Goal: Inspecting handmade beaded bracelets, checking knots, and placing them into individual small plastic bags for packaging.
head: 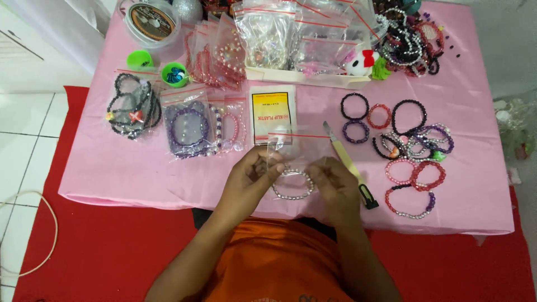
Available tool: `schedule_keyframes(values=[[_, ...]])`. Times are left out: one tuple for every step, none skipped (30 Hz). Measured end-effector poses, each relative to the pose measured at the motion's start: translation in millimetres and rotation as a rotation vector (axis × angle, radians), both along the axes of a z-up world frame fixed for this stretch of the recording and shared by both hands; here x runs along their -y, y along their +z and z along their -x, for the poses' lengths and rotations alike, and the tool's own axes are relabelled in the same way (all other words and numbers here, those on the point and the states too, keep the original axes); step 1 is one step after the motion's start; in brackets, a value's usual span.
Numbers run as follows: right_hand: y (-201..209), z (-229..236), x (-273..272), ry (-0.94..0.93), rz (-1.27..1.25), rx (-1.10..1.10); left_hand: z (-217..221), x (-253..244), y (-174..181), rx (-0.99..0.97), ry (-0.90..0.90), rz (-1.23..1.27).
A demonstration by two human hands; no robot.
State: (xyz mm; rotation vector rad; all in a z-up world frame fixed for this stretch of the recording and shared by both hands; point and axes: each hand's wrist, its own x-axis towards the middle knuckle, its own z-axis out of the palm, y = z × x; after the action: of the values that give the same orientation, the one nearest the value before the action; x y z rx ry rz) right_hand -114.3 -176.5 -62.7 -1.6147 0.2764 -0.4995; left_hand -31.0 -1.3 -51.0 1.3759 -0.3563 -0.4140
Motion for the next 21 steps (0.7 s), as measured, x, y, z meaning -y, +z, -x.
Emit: schedule_keyframes(values=[[-2.4,-1.6,5.4,0.001,0.002,-0.003,-0.9,3.6,4.6,-0.003,0.001,0.002],[-6.8,-1.9,7.8,-0.039,-0.015,0.033,-0.6,4.4,8.2,0.004,0.004,0.009],[-11.4,-2.0,10.1,-0.079,-0.031,0.068,-0.1,5.1,11.6,0.012,0.007,0.016],[-13.1,-3.5,11.9,-0.079,-0.034,0.068,0.4,4.1,17.1,0.012,0.007,0.014],[-14.1,-4.9,13.6,-0.085,-0.01,0.098,0.9,2.9,23.4,0.014,-0.07,-0.054],[-14.0,-5.9,15.0,-0.093,0.013,0.128,1.6,1.6,30.7,0.015,-0.148,-0.123],[-20.0,-3.1,10.8,-0.093,0.011,0.126,6.1,-0.8,18.7,0.013,-0.148,-0.125],[-23.8,-4.1,10.1,-0.12,0.033,0.138,7.6,-0.2,7.9,-0.015,-0.148,-0.113],[-27.7,-5.1,9.4,-0.146,0.054,0.15,9.0,0.5,-3.0,-0.043,-0.148,-0.101],[-24.6,-6.5,9.6,-0.144,0.054,0.15,7.5,0.5,-1.1,-0.044,-0.146,-0.102],[-22.6,-7.7,9.7,-0.146,0.137,0.174,6.1,0.4,-0.2,-0.032,-0.123,-0.103],[-21.4,-6.6,9.0,-0.15,0.218,0.192,6.4,-0.2,-0.2,-0.026,-0.103,-0.105],[-21.3,-5.0,6.3,-0.15,0.216,0.187,7.0,-1.2,-2.0,-0.031,-0.104,-0.108],[-19.4,-6.4,5.2,-0.143,0.249,0.199,5.5,-0.9,-2.5,0.019,-0.08,-0.127],[-16.7,-7.6,3.8,-0.136,0.282,0.212,4.2,-1.0,-2.3,0.068,-0.055,-0.146],[-15.6,-8.0,3.2,-0.132,0.284,0.218,2.3,-0.6,-11.2,0.073,-0.051,-0.143],[-14.1,-8.6,2.7,-0.137,0.299,0.215,0.2,-0.1,-19.7,0.141,-0.03,-0.174],[-12.9,-9.7,2.3,-0.144,0.313,0.214,-2.8,0.7,-28.2,0.21,-0.009,-0.205],[-11.1,-11.4,3.4,-0.141,0.315,0.221,-2.9,0.7,-26.2,0.215,-0.005,-0.203],[-9.9,-11.6,4.0,-0.146,0.322,0.226,-1.9,0.3,-24.6,0.232,0.004,-0.19],[-8.7,-11.6,4.9,-0.15,0.329,0.232,-0.7,0.2,-23.1,0.248,0.012,-0.177]])
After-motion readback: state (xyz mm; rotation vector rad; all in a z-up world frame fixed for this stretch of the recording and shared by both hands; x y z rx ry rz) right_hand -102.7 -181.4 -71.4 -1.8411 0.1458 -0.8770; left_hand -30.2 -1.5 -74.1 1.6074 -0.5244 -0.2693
